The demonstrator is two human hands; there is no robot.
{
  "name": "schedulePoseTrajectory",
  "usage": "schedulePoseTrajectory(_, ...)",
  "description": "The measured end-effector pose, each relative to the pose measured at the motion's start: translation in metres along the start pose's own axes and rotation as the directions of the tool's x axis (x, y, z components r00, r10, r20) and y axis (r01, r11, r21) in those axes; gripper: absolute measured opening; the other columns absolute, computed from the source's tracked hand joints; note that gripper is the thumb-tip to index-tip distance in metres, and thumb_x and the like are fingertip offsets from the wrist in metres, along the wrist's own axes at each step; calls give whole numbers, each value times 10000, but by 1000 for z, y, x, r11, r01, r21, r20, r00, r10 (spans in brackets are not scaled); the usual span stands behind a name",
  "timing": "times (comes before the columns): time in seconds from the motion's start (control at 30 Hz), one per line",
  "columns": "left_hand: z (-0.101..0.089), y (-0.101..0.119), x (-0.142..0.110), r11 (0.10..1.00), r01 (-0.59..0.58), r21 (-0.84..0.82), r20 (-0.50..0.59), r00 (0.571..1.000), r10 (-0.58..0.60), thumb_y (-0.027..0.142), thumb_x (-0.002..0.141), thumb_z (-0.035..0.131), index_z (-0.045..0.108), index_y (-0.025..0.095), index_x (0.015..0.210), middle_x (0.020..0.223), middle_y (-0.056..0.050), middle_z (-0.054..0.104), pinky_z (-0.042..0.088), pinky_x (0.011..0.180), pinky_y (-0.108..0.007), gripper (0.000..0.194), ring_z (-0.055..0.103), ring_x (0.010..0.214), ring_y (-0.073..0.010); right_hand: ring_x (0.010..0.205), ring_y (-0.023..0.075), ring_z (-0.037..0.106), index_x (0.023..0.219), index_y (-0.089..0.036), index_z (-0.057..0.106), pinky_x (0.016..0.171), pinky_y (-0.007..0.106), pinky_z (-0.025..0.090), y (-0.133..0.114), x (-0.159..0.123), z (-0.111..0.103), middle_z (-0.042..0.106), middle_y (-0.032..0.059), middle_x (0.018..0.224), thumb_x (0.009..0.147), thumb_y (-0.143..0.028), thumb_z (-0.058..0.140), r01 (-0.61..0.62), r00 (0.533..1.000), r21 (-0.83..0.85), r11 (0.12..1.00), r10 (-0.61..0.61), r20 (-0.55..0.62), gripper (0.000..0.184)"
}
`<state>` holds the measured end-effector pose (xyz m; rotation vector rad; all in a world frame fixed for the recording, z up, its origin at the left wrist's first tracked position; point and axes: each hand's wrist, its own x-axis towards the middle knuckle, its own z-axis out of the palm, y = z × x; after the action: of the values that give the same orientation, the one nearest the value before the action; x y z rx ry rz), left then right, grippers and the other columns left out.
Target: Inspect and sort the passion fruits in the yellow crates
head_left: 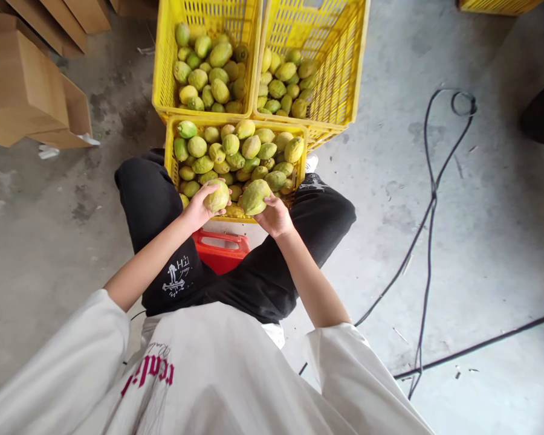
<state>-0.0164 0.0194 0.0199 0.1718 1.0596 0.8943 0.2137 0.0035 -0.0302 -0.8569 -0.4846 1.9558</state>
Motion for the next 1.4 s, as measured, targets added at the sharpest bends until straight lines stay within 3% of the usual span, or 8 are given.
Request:
schedulePoseTrajectory(0.13, -9, -2, 7, 996, 54, -69, -14, 998, -55, 342, 944, 633, 749, 205, 1137, 962, -95, 841, 611, 633, -322, 263, 885, 916, -327, 1205, 379, 835, 1282, -331, 747, 910, 496, 775, 3, 1, 0, 856, 60, 1173, 710, -640, 1086, -5, 999, -58, 998, 3, -39, 733)
schedulePoseTrajectory(0.27, -17, -7, 10, 988, 92, -122, 28, 996, -89, 305, 925, 618, 709, 226, 1147, 1045, -102, 874, 692, 737, -359, 253, 908, 1166, -397, 1052, 366, 850, 1253, -314, 742, 773, 465, 762, 5, 2, -1, 841, 52, 1101, 630, -698, 1117, -55, 995, -21, 998, 54, -82, 822)
schedulePoseTrajectory(0.4, -15, -7, 11, 991, 99, -86, 62, 994, -93, 291, 936, 643, 697, 219, 1125, 1030, -101, 878, 689, 704, -336, 210, 918, 1125, -380, 981, 356, 858, 1296, -304, 737, 681, 420, 722, 5, 4, -4, 824, 34, 1040, 639, -644, 1096, -66, 993, 25, 997, 68, -91, 822)
schedulePoseTrajectory(0.53, -9, -7, 8, 997, 71, -10, 49, 996, -71, 320, 946, 710, 706, 201, 1083, 921, -80, 846, 631, 620, -296, 181, 905, 896, -316, 934, 307, 855, 1407, -335, 715, 604, 337, 644, 5, 4, -6, 804, -1, 1024, 730, -571, 1066, -31, 997, 29, 999, 33, -72, 798)
schedulePoseTrajectory(0.77, -5, -6, 5, 999, 30, 13, 11, 999, -30, 372, 925, 849, 622, 246, 1063, 802, -5, 790, 503, 528, -231, 294, 802, 625, -205, 978, 293, 825, 1439, -358, 644, 623, 323, 610, 7, 5, -7, 788, -13, 1056, 762, -567, 1071, 4, 998, 48, 999, -1, -63, 828)
schedulePoseTrajectory(1.13, -7, -2, 5, 986, 130, -104, 33, 991, -127, 298, 927, 714, 666, 228, 1154, 888, -31, 824, 657, 642, -313, 243, 865, 727, -269, 910, 291, 790, 1295, -326, 651, 564, 315, 537, 6, 8, -9, 793, 26, 1074, 913, -753, 896, -51, 992, 75, 996, 59, -108, 622)
schedulePoseTrajectory(1.23, -5, -3, 4, 989, 93, -112, -9, 995, -94, 256, 941, 731, 627, 245, 1146, 950, -26, 827, 702, 753, -342, 230, 900, 859, -285, 989, 329, 825, 1274, -314, 678, 577, 337, 586, 3, 7, -10, 819, 47, 1073, 939, -753, 853, -77, 989, 93, 993, 88, -122, 579)
schedulePoseTrajectory(1.4, -1, -4, -1, 999, 16, -39, -12, 1000, -16, 234, 928, 890, 640, 288, 1253, 1048, 14, 792, 683, 819, -347, 414, 891, 915, -256, 1193, 378, 848, 1267, -331, 681, 744, 424, 742, 2, 4, -10, 859, 45, 1120, 812, -629, 968, -55, 989, 11, 998, 56, -135, 615)
